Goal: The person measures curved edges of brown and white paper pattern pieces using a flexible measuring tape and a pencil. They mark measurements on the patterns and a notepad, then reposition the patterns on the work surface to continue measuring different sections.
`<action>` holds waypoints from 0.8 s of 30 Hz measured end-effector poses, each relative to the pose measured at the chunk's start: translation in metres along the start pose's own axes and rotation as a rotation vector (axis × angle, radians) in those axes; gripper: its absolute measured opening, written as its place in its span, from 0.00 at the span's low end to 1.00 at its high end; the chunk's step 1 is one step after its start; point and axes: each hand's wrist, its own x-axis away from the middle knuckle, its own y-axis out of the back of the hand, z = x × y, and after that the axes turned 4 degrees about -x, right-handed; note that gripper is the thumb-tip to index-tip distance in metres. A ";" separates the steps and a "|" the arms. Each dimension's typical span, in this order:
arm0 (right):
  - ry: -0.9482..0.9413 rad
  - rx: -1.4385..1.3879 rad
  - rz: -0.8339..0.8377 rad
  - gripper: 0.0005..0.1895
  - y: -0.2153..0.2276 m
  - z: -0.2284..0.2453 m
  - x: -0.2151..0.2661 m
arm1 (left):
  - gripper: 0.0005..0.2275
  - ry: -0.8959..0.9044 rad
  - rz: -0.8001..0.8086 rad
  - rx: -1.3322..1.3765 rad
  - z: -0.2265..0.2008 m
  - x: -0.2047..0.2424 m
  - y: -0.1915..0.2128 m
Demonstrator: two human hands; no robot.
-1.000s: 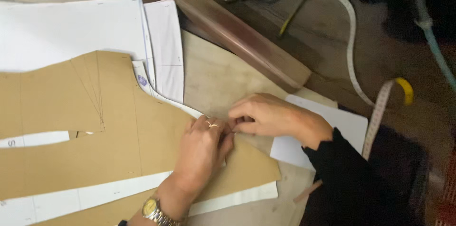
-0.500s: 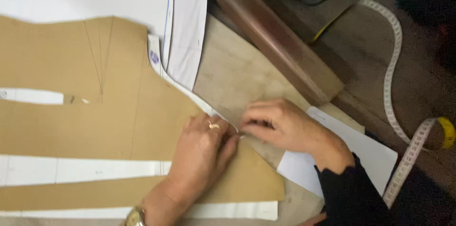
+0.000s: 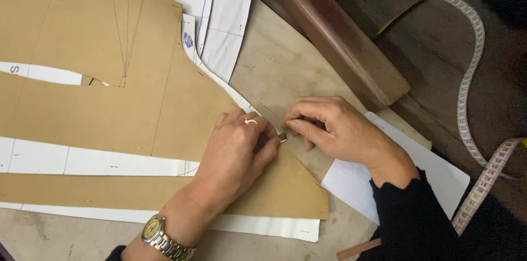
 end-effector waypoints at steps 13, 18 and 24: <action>0.021 0.014 0.016 0.06 -0.001 -0.003 0.002 | 0.04 0.007 -0.005 -0.010 0.000 0.002 -0.003; 0.064 0.043 0.014 0.05 -0.002 -0.006 0.002 | 0.04 0.002 -0.010 -0.017 0.002 0.002 -0.006; 0.067 0.049 0.003 0.06 -0.003 -0.007 0.002 | 0.04 0.001 -0.043 -0.013 0.000 0.002 -0.006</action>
